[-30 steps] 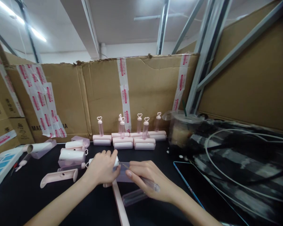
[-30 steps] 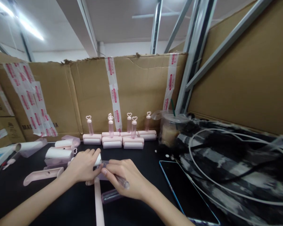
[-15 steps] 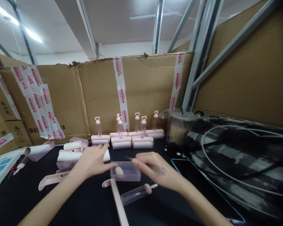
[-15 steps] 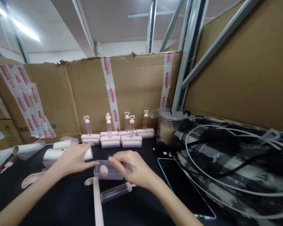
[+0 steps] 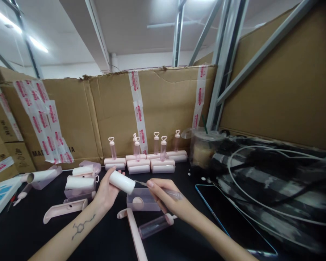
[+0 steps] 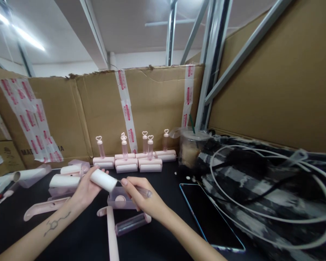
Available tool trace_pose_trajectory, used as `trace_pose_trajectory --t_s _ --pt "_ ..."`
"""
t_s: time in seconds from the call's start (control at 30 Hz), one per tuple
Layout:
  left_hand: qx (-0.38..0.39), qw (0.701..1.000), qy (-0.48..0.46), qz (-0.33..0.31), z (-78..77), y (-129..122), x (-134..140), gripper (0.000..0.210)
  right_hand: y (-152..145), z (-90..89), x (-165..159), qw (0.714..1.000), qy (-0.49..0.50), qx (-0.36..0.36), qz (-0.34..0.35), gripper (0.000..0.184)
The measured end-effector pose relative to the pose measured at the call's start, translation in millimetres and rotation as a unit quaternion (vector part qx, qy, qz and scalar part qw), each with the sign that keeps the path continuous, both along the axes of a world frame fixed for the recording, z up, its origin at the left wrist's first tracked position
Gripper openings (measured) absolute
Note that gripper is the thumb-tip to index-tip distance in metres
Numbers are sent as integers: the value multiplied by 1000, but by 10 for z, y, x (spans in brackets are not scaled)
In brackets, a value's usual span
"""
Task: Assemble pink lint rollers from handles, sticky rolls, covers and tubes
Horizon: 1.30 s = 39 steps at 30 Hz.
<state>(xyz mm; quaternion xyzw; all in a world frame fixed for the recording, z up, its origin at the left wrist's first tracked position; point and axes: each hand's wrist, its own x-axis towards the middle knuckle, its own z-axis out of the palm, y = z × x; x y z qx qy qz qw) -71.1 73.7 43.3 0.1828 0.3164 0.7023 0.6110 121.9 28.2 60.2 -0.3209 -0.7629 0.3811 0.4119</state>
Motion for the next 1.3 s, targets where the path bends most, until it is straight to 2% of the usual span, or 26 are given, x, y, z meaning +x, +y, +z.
trace_pose_trajectory --t_s 0.2,0.57,0.7,0.9,1.1,1.3 --pt "-20 999 -28 11 3 26 -12 8 41 -41 -22 999 -32 -30 4 45" --pt "-12 999 -47 19 68 45 -48 11 16 -65 -64 999 -10 -36 7 44" --pt "-1 999 -47 21 63 26 -29 13 38 -89 -78 999 6 -40 4 44" --pt "16 999 -43 10 102 -23 5 11 99 -160 -93 995 36 -87 12 43" --pt "25 999 -40 15 131 -32 0 8 106 -101 -48 990 121 -74 -2 44" --pt "30 999 -38 17 98 -46 27 9 96 -115 -82 990 110 -90 12 44"
